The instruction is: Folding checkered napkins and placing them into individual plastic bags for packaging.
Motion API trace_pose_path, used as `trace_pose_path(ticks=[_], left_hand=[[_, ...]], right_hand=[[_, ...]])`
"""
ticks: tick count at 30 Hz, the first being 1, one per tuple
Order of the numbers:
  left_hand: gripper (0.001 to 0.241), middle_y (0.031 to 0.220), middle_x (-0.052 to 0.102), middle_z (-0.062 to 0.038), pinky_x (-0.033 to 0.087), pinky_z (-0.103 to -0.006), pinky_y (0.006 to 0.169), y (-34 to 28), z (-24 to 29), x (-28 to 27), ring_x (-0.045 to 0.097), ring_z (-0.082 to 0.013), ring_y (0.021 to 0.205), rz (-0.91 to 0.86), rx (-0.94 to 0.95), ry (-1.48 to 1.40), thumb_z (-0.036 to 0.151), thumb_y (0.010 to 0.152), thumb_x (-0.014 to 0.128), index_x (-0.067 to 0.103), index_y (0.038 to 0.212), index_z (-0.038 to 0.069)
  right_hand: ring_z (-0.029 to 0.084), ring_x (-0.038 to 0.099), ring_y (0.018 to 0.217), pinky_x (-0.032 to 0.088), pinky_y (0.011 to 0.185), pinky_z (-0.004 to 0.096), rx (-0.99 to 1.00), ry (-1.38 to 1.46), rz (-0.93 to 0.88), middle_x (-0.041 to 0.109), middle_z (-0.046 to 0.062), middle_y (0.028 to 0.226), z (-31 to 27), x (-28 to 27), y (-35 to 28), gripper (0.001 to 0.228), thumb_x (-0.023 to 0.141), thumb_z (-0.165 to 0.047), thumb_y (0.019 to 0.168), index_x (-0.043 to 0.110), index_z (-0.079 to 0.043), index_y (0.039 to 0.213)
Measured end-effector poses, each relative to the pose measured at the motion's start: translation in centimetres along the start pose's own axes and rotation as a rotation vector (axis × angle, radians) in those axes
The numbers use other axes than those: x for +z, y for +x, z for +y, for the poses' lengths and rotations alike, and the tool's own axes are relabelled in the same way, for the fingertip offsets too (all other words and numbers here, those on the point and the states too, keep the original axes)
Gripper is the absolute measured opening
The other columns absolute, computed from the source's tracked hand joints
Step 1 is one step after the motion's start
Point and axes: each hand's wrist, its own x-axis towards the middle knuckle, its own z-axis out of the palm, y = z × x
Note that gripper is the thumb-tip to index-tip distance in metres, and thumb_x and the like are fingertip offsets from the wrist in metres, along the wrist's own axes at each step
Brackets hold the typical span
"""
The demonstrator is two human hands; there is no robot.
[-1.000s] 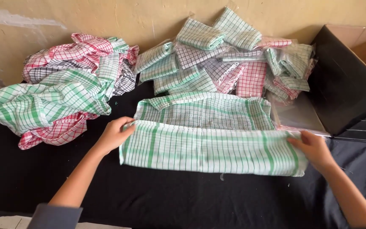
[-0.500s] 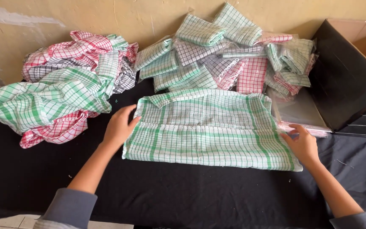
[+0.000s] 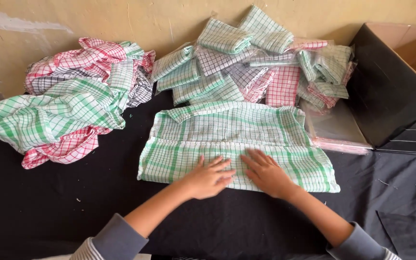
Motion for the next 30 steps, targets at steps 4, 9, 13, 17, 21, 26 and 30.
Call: trace_pose_path(ticks=[4,9,13,17,21,26,30], left_hand=[[0.046,0.155,0.042,-0.021,0.015,-0.0646,0.120,-1.1,-5.4,-0.7,0.031,-0.0373,0.148,0.143,0.101,0.040,0.026,0.106,0.039,0.051,0.149,0.017],[0.034,0.135,0.060,-0.020,0.038,-0.0539,0.116,-1.1,-15.5,0.1,0.052,-0.0353,0.135,0.430,-0.201,-0.069,0.018,0.101,0.054,0.062,0.132,0.006],[0.014,0.099,0.070,-0.002,0.052,-0.0434,0.094,0.4,-21.4,2.3,0.068,-0.0245,0.104,0.625,-0.233,0.270,0.027,0.097,0.066,0.072,0.106,0.019],[0.006,0.084,0.069,0.007,0.054,-0.0382,0.080,1.0,-22.2,2.1,0.069,-0.0188,0.087,0.822,-0.181,0.394,0.028,0.090,0.072,0.070,0.091,0.022],[0.008,0.091,0.066,0.010,0.050,-0.0395,0.094,1.6,-22.5,2.4,0.066,-0.0155,0.100,0.875,-0.223,0.451,0.034,0.097,0.066,0.068,0.095,0.026],[0.026,0.118,0.072,-0.005,0.035,-0.0625,0.113,0.8,-16.8,0.5,0.055,-0.0331,0.133,0.650,-0.311,0.429,0.037,0.096,0.065,0.074,0.114,0.022],[0.019,0.116,0.072,-0.016,0.039,-0.0618,0.107,2.8,-6.1,1.1,0.058,-0.0392,0.125,0.716,-0.155,0.213,0.014,0.097,0.061,0.077,0.106,0.007]], right_hand=[[0.031,0.023,0.156,0.019,0.123,0.059,0.292,0.050,-0.294,0.031,0.006,0.167,2.8,-1.6,-0.3,0.054,0.030,-0.047,0.108,0.037,-0.035,0.160],[0.036,0.061,0.131,0.050,0.109,0.049,0.287,-0.076,0.215,0.065,0.014,0.141,13.3,3.3,-2.9,0.038,0.057,-0.032,0.103,0.069,-0.019,0.137],[0.026,0.068,0.110,0.057,0.090,0.043,0.557,-0.072,0.214,0.069,-0.002,0.106,18.4,6.1,-3.1,0.020,0.069,-0.040,0.094,0.075,-0.029,0.109],[0.022,0.068,0.104,0.056,0.085,0.040,0.602,-0.089,0.311,0.067,-0.005,0.094,19.2,6.6,-2.8,0.009,0.071,-0.035,0.095,0.070,-0.026,0.097],[0.022,0.067,0.102,0.055,0.084,0.039,0.583,-0.140,0.413,0.065,-0.003,0.096,18.2,6.2,-2.2,0.010,0.073,-0.032,0.098,0.071,-0.022,0.098],[0.027,0.066,0.111,0.058,0.088,0.042,0.508,-0.190,0.282,0.063,0.004,0.108,15.5,4.0,-2.0,0.018,0.072,-0.033,0.094,0.073,-0.022,0.108],[0.029,0.067,0.113,0.056,0.094,0.041,0.331,-0.061,0.359,0.068,0.009,0.110,6.9,3.2,1.5,0.014,0.070,-0.017,0.093,0.075,-0.015,0.106]])
